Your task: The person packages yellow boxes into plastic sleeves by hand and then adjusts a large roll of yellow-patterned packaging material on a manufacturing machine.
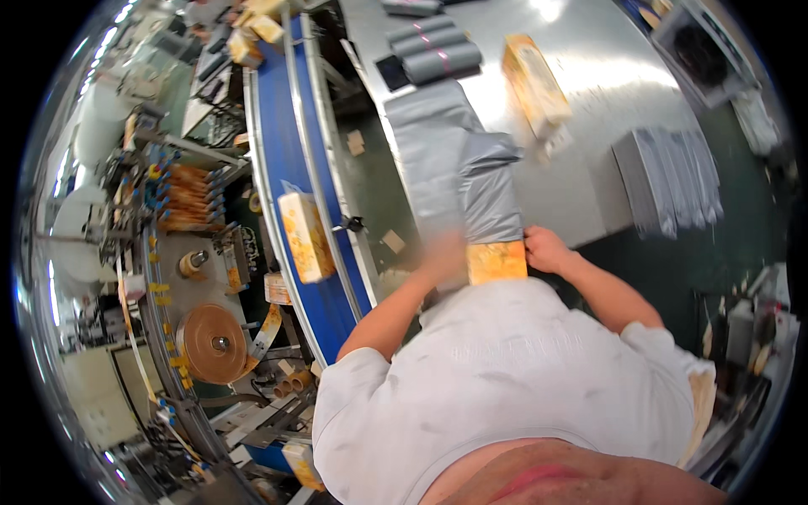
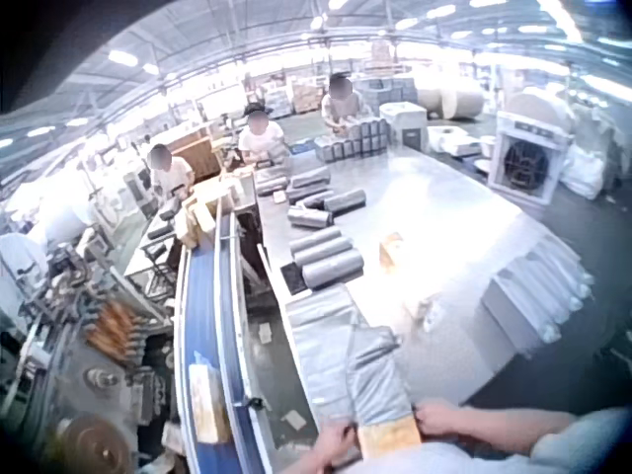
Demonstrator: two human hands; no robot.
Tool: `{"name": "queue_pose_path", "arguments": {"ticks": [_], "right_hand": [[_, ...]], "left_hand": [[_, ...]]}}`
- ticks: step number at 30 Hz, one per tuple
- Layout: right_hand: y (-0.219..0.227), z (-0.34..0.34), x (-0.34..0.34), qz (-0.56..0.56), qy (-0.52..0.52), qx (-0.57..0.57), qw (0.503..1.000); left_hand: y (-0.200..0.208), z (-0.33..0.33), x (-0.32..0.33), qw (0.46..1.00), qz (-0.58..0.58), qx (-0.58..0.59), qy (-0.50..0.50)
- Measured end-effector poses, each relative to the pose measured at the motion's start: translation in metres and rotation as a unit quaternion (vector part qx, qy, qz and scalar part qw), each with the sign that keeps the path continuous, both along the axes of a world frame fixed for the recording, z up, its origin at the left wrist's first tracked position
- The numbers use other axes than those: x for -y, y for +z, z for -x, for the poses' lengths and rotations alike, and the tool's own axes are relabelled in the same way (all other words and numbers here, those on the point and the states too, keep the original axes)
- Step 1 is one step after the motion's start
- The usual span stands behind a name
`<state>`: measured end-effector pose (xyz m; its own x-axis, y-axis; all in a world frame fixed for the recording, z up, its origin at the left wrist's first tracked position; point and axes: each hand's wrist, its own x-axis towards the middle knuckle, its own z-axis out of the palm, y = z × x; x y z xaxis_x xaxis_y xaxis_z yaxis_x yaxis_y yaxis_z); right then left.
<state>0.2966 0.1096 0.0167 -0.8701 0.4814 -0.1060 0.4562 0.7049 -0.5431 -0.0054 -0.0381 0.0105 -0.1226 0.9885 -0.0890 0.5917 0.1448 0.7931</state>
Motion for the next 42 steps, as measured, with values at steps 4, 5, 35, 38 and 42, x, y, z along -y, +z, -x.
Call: {"name": "queue_pose_path", "arguments": {"ticks": [4,5,35,38,42], "right_hand": [[-0.007,-0.011,0.025,0.155,0.136,0.194,0.959],[-0.014,-0.022,0.022,0.178,0.042,0.138,0.973],[0.007,0.146,0.063,0.104,0.101,-0.060,0.988],[-0.001,0.061,0.055,0.136,0.021,-0.025,0.990],[0.001,-0.153,0.029,0.006,-0.040,0.513,0.857]], "left_hand": [[-0.075,-0.008,0.087,0.992,-0.052,0.059,-0.096],[-0.064,-0.017,0.076,0.997,-0.026,0.041,-0.067],[-0.021,-0.010,0.075,0.954,0.080,0.186,0.221],[-0.029,-0.011,0.085,0.956,0.095,0.195,0.198],[-0.023,-0.011,0.096,0.951,0.144,0.212,0.171]]}}
